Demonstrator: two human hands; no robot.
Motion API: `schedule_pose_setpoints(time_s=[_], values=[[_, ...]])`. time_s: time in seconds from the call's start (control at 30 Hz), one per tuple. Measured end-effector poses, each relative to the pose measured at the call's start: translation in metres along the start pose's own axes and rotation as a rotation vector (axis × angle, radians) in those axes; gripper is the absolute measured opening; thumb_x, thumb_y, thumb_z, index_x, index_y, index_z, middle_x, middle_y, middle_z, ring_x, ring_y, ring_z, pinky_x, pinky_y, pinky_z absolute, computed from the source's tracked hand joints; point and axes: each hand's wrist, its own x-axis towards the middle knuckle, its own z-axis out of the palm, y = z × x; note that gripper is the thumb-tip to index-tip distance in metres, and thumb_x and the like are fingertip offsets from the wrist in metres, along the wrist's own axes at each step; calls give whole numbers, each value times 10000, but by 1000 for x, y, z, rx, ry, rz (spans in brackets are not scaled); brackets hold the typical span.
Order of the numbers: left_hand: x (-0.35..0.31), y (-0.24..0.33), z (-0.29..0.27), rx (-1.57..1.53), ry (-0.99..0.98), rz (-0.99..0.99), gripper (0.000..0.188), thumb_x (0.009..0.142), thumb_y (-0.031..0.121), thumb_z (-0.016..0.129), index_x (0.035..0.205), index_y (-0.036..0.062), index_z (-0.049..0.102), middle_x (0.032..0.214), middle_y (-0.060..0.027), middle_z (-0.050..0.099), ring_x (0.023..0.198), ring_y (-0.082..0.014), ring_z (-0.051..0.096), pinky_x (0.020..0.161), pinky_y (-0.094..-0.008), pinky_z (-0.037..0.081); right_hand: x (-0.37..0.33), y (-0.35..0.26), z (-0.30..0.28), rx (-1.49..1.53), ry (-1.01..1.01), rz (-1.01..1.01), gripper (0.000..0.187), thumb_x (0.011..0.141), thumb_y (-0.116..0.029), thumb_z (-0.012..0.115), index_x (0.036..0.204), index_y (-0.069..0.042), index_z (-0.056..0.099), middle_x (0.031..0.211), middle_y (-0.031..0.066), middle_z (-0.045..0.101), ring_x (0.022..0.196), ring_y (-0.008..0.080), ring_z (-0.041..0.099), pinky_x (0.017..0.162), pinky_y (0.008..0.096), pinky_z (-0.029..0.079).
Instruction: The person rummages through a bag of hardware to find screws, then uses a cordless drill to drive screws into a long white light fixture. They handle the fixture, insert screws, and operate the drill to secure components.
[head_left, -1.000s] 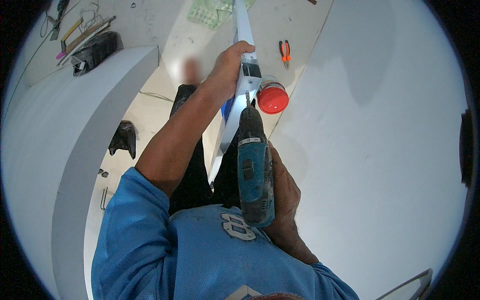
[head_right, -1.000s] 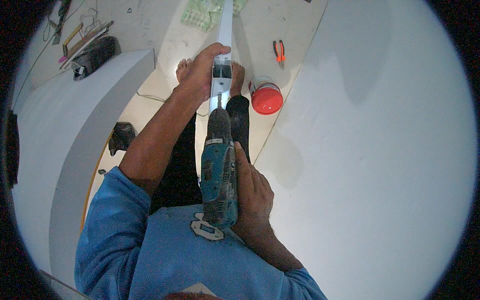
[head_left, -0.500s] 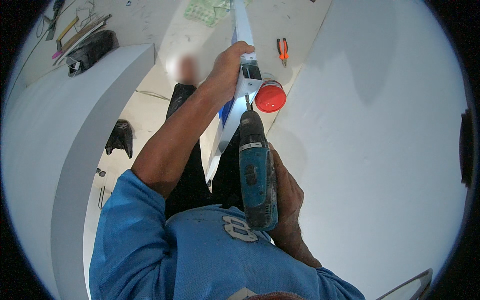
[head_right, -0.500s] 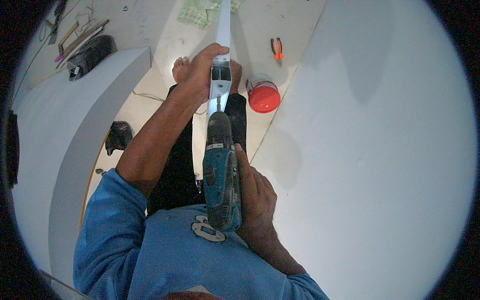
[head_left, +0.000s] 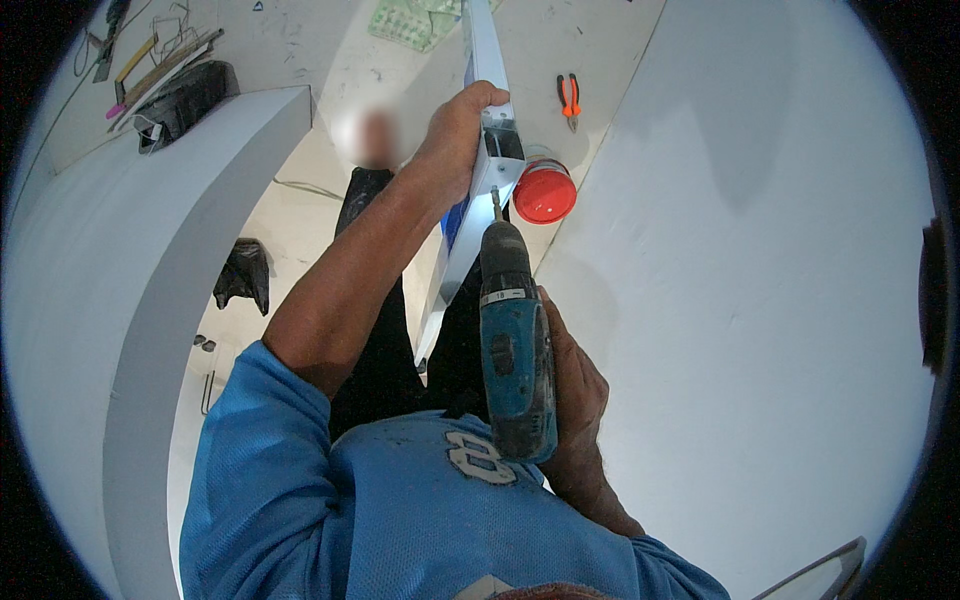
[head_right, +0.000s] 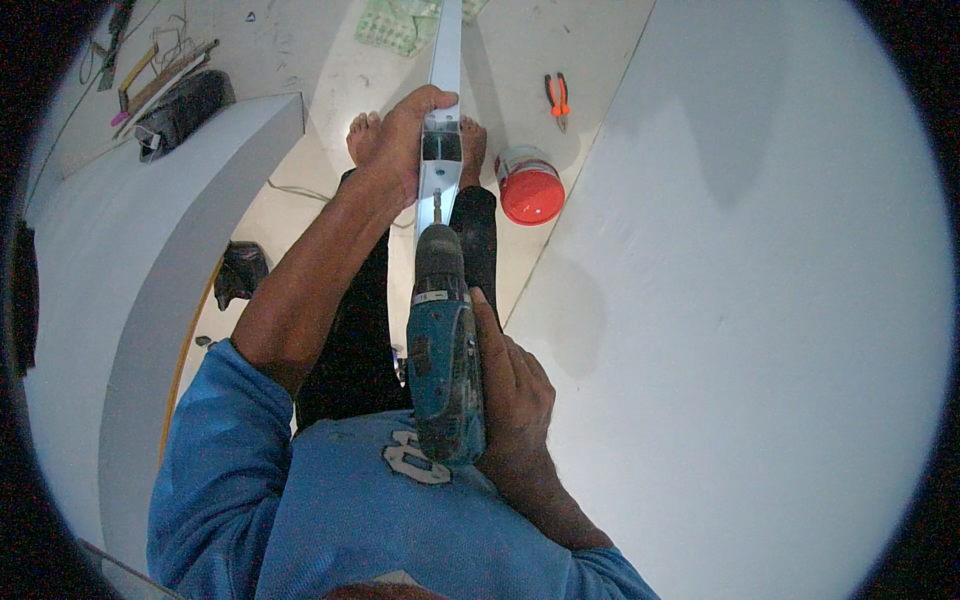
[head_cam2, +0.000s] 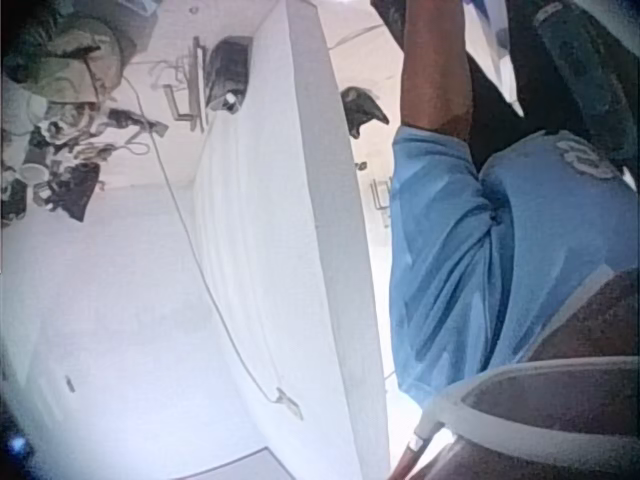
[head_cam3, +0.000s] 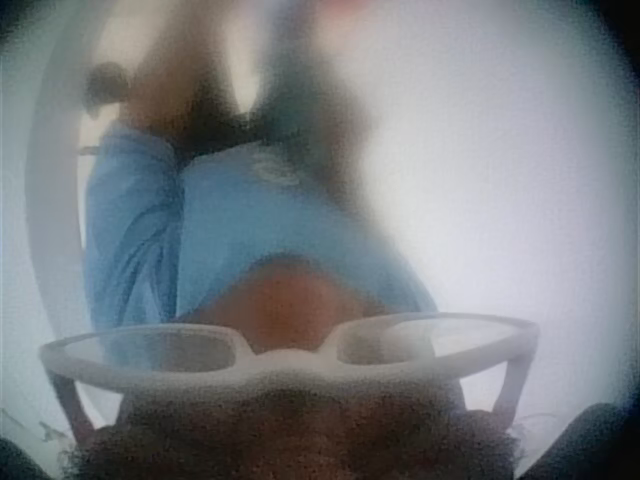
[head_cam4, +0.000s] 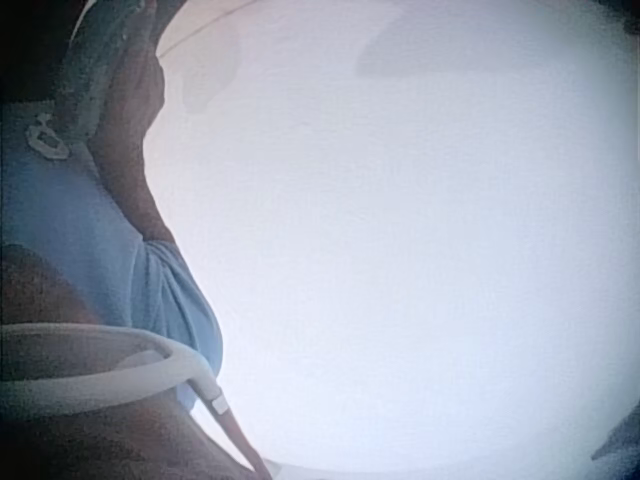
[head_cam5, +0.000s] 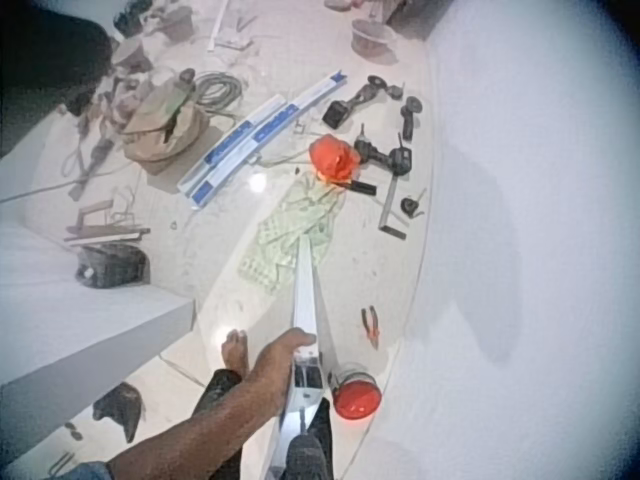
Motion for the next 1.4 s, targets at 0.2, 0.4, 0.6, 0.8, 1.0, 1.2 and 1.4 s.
schedule_pose_setpoints(time_s=[0.2,0.4,0.6,0.8,1.0,1.2,1.4], values=[[-5,4,3,3,31,-12,440,874,326,722,1132,-15,618,897,-114,652,695,-233,648,646,-406,570,0,1,-1,3,11,10,825,906,-143,816,1633,-52,437,1172,189,774,1057,309,785,925,449,631],[-2,1,2,19,0,16,404,895,340,693,1121,9,641,873,-105,657,679,-235,646,642,-403,558,2,1,-2,-17,-9,31,812,915,-144,806,1633,-57,437,1170,188,774,1057,316,784,922,459,634],[-3,3,3,15,13,-4,386,908,351,680,1094,16,633,837,-81,638,670,-221,645,604,-400,549,4,-1,-3,15,8,14,810,917,-167,807,1628,-42,442,1153,199,774,1048,315,787,903,452,634],[-1,4,-7,21,-87,0,678,782,324,837,1174,-92,472,952,-129,645,795,-217,673,795,-387,587,3,4,-1,37,22,-6,778,923,-154,807,1607,-14,462,1113,207,781,1005,305,797,875,444,642],[-3,3,1,9,-23,-13,415,889,345,699,1102,1,604,858,-94,643,688,-220,643,634,-402,552,5,2,1,58,54,-22,769,923,-148,815,1597,-9,473,1102,206,785,991,302,802,864,444,647],[11,-4,-1,1,-32,-41,380,902,346,675,1090,17,641,833,-92,648,668,-228,640,606,-419,551,5,3,1,47,66,-28,788,903,-137,834,1598,-28,480,1107,203,785,993,294,803,858,435,649],[3,1,3,10,9,-58,394,911,344,666,1118,11,634,865,-102,658,688,-234,655,629,-419,567,4,0,1,55,41,22,790,903,-129,835,1602,-41,479,1099,178,788,982,284,801,854,423,650]])
